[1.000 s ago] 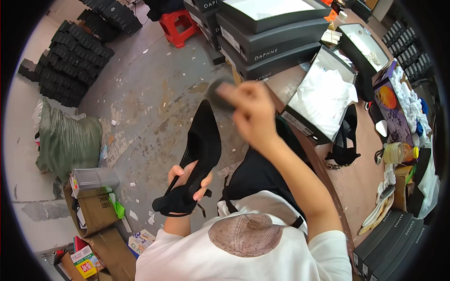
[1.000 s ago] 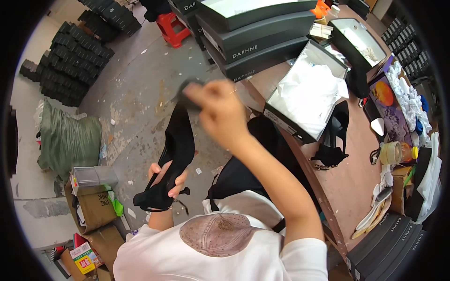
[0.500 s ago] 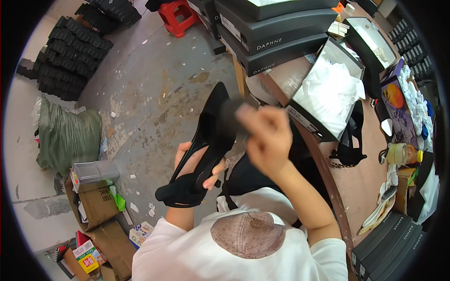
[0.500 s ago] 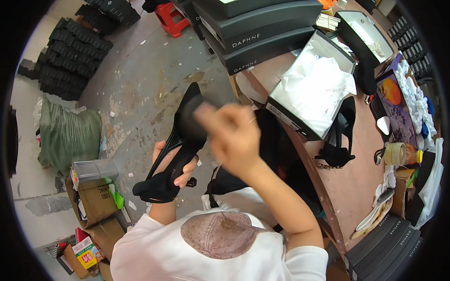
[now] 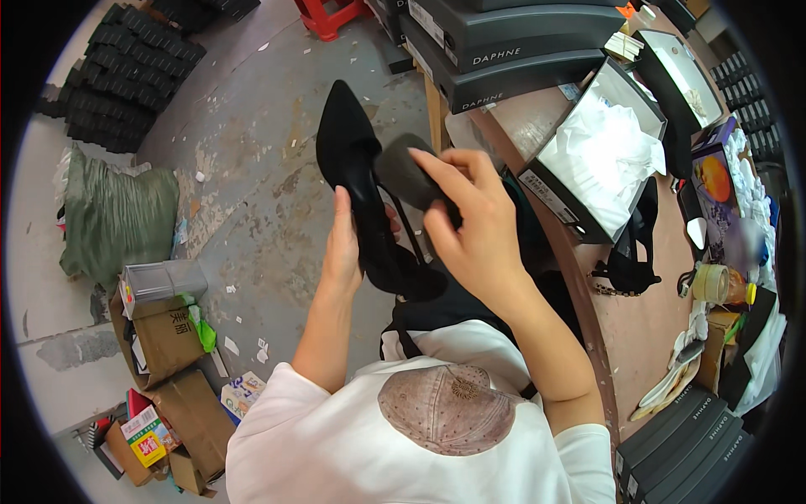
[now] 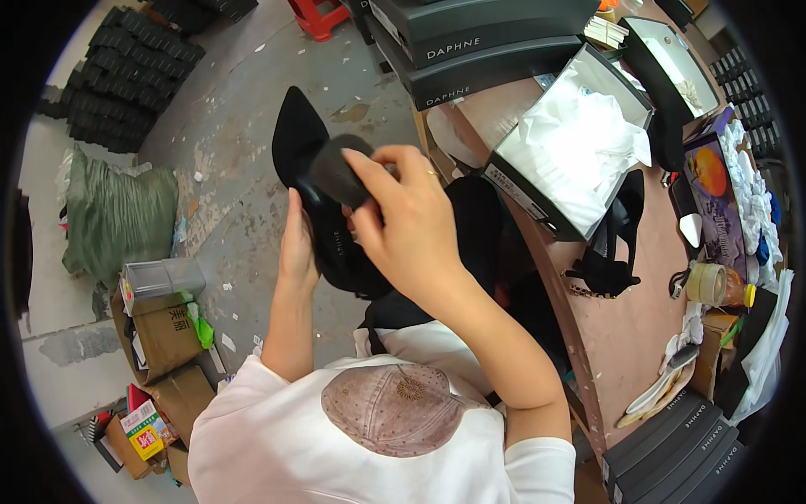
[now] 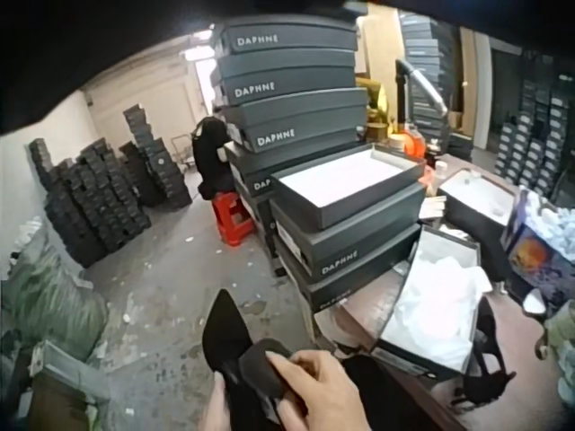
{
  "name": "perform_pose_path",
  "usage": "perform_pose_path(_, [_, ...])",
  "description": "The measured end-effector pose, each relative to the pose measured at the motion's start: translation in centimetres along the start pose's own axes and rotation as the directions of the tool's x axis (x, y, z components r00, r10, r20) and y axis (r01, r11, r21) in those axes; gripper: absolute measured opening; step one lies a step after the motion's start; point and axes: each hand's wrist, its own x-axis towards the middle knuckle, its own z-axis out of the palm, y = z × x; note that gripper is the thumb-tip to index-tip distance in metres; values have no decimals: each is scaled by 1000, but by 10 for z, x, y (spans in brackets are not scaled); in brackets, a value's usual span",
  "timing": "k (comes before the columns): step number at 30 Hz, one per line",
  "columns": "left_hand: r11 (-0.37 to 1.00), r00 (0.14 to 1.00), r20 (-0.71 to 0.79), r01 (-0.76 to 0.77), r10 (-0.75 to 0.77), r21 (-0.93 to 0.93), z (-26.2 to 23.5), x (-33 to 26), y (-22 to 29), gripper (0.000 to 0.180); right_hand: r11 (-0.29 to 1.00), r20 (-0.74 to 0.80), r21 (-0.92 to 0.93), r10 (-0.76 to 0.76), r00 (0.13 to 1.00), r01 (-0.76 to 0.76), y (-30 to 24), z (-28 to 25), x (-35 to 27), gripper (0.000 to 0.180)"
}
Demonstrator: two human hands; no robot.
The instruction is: Inspecting, cleaning, and packaging high-heeled shoes into boxes.
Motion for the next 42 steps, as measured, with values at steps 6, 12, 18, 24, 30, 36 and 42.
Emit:
perform_pose_path(6, [987,992,11,-123,124,-103,28,6,3,78,924,105,-248,-274,956,292,-4,33,26,43])
perform_pose_path(12, [900,976,-212,-140,55,-413,-6,41,1,75,758,633,-553,112,766,346,-9,-26,-58,14])
perform_pose_path(18, [869,983,-183,-99,9,-486,-9,47,8,58,808,52,-229,-546,836,542,9,21,-51,35])
perform_pose_path(24, [613,994,105,64,32,-787,-15,49,11,43,981,91,-120,-142,986,152,16,-4,-87,37])
perform_pose_path(30, [427,919,379,389,-112,-816,-11,45,-1,57,991,133,0,-133,982,134,18,8,-72,43])
perform_pose_path(36, [450,847,526,497,-68,-742,-14,31,-4,72,988,-120,121,-78,990,93,-13,-10,-73,48])
perform_pose_path(42, [506,851,525,442,26,-741,-14,34,-9,71,970,-255,-3,234,938,-243,28,-7,-81,43])
